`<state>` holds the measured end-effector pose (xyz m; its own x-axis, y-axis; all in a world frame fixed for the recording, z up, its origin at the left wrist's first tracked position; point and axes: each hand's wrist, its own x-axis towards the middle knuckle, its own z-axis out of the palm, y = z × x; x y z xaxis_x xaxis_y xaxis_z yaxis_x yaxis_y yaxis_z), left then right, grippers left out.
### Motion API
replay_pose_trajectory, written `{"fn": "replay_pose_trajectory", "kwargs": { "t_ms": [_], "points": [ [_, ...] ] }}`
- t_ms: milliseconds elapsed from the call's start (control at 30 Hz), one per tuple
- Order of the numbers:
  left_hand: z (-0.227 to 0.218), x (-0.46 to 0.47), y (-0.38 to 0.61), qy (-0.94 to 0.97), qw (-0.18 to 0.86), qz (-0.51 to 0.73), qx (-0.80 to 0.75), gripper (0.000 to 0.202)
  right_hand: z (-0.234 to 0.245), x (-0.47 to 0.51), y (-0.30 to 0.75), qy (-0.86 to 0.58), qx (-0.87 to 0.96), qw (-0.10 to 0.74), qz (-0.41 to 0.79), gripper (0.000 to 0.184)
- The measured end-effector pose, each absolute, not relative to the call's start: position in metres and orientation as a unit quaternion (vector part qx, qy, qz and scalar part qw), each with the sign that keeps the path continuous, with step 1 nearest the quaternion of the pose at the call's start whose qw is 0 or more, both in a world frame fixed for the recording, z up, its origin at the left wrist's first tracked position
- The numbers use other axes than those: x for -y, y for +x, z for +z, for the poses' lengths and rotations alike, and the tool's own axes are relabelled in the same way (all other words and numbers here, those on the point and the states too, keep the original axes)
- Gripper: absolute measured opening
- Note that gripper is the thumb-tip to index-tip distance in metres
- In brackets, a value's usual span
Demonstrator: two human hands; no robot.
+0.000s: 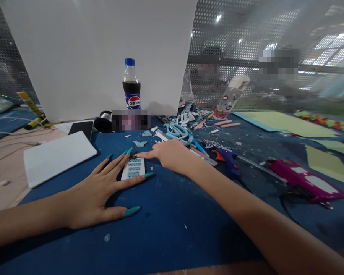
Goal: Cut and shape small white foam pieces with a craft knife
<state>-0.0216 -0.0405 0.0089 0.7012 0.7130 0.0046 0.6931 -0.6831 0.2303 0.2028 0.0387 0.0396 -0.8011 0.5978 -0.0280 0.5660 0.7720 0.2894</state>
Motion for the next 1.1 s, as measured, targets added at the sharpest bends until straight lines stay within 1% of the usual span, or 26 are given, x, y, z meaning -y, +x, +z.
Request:
{"fn": "replay_pose_trajectory", "kwargs": {
  "t_ms": [233, 433, 533, 633, 833, 967, 1100],
  "points": [
    [0.017, 0.043, -0.019, 0.914, 0.107, 0.041, -0.39, 0.062, 0.044, -0.042, 0.213, 0.323, -0.932, 0.074, 0.146, 0.07],
    [0.01, 0.041, -0.023, 0.915, 0.099, 0.043, -0.388, 0.063, 0.05, -0.039, 0.219, 0.333, -0.931, 0.077, 0.128, 0.07],
    [0.012, 0.041, -0.022, 0.915, 0.103, 0.041, -0.387, 0.063, 0.054, -0.037, 0.22, 0.345, -0.926, 0.098, 0.122, 0.072],
    [0.017, 0.043, -0.019, 0.914, 0.113, 0.038, -0.388, 0.062, 0.055, -0.036, 0.221, 0.348, -0.925, 0.1, 0.116, 0.073],
    [0.017, 0.046, -0.015, 0.903, 0.094, 0.059, -0.416, 0.062, 0.05, -0.039, 0.225, 0.33, -0.938, 0.07, 0.083, 0.067],
    [0.017, 0.044, -0.018, 0.911, 0.117, 0.049, -0.391, 0.061, 0.051, -0.038, 0.228, 0.326, -0.94, 0.059, 0.077, 0.066],
    [0.016, 0.042, -0.022, 0.914, 0.118, 0.049, -0.385, 0.063, 0.058, -0.035, 0.233, 0.345, -0.934, 0.008, 0.097, 0.065]
  ]
}}
